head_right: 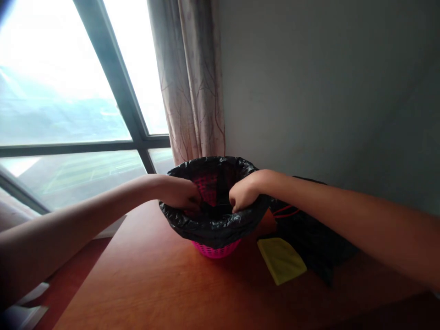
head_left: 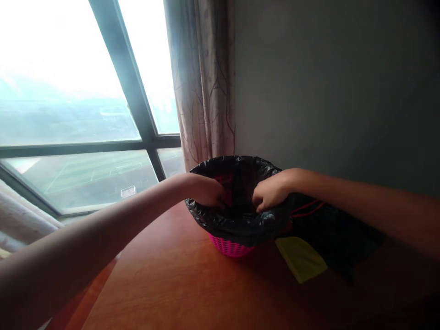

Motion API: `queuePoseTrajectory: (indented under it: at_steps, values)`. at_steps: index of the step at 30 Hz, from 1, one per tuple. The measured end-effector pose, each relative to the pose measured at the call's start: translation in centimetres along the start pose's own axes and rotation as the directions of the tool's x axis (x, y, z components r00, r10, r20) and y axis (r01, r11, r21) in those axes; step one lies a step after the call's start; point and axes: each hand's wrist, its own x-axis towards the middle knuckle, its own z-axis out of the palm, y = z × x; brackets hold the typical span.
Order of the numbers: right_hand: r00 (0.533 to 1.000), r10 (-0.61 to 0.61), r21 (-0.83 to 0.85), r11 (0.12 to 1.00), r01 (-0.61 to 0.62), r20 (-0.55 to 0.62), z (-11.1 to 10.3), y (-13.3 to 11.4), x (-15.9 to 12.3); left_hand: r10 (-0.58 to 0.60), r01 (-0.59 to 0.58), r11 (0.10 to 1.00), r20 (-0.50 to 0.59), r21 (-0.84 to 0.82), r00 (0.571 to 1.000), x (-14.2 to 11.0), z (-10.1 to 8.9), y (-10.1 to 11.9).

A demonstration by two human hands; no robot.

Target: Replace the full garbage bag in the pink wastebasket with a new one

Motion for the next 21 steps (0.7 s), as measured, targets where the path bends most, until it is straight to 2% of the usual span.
queuePoseTrajectory:
  at_steps: [2, 3, 5, 7, 9, 11, 14, 16, 18, 19, 20, 21]
  values:
    - [0.984, -0.132, -0.031, 0.991, 0.129, -0.12, -0.6, -1.1, -2.0, 0.05, -0.055, 0.996, 0.069, 0.076, 0.996, -1.0, -0.7, 2.0]
    - [0.96, -0.198, -0.034, 0.98, 0.195, -0.199, -0.6, -1.6, -3.2, 0.061, -0.067, 0.993, 0.07, 0.096, 0.996, -1.8, -0.9, 3.1]
    - [0.871, -0.312, -0.062, 0.948, 0.312, -0.38, 0.6, -2.4, -5.5, 0.127, -0.128, 0.987, 0.014, 0.101, 0.992, -3.6, -0.6, 5.1]
    - [0.761, -0.384, -0.139, 0.919, 0.369, -0.523, 2.9, -2.3, -7.1, 0.194, -0.191, 0.972, -0.008, 0.136, 0.981, -5.3, 0.5, 6.3]
    - [0.728, -0.431, -0.226, 0.902, 0.369, -0.533, 5.5, -1.4, -7.6, 0.189, -0.176, 0.954, -0.032, 0.241, 0.981, -6.5, 1.9, 6.6]
    - [0.717, -0.455, -0.311, 0.889, 0.335, -0.528, 7.4, 0.0, -7.2, 0.152, -0.121, 0.925, -0.059, 0.359, 0.987, -7.1, 3.0, 6.3]
    - [0.686, -0.469, -0.387, 0.877, 0.286, -0.557, 8.2, 2.1, -6.5, 0.136, -0.084, 0.898, -0.09, 0.432, 0.987, -7.2, 3.7, 5.7]
    - [0.678, -0.464, -0.386, 0.88, 0.277, -0.57, 7.8, 2.7, -6.7, 0.187, -0.122, 0.909, -0.128, 0.398, 0.974, -7.3, 3.6, 5.4]
    - [0.658, -0.44, -0.354, 0.896, 0.269, -0.612, 7.6, 3.0, -7.5, 0.26, -0.171, 0.932, -0.26, 0.321, 0.93, -7.9, 3.4, 4.7]
    - [0.633, -0.409, -0.32, 0.912, 0.257, -0.657, 7.8, 3.1, -8.0, 0.272, -0.175, 0.947, -0.386, 0.269, 0.881, -8.3, 3.5, 4.0]
    - [0.593, -0.358, -0.267, 0.934, 0.239, -0.722, 8.3, 3.2, -8.4, 0.249, -0.165, 0.966, -0.543, 0.199, 0.802, -8.8, 3.8, 3.0]
    - [0.527, -0.279, -0.19, 0.958, 0.217, -0.803, 9.2, 3.5, -8.7, 0.174, -0.143, 0.984, -0.713, 0.105, 0.679, -9.2, 4.5, 1.7]
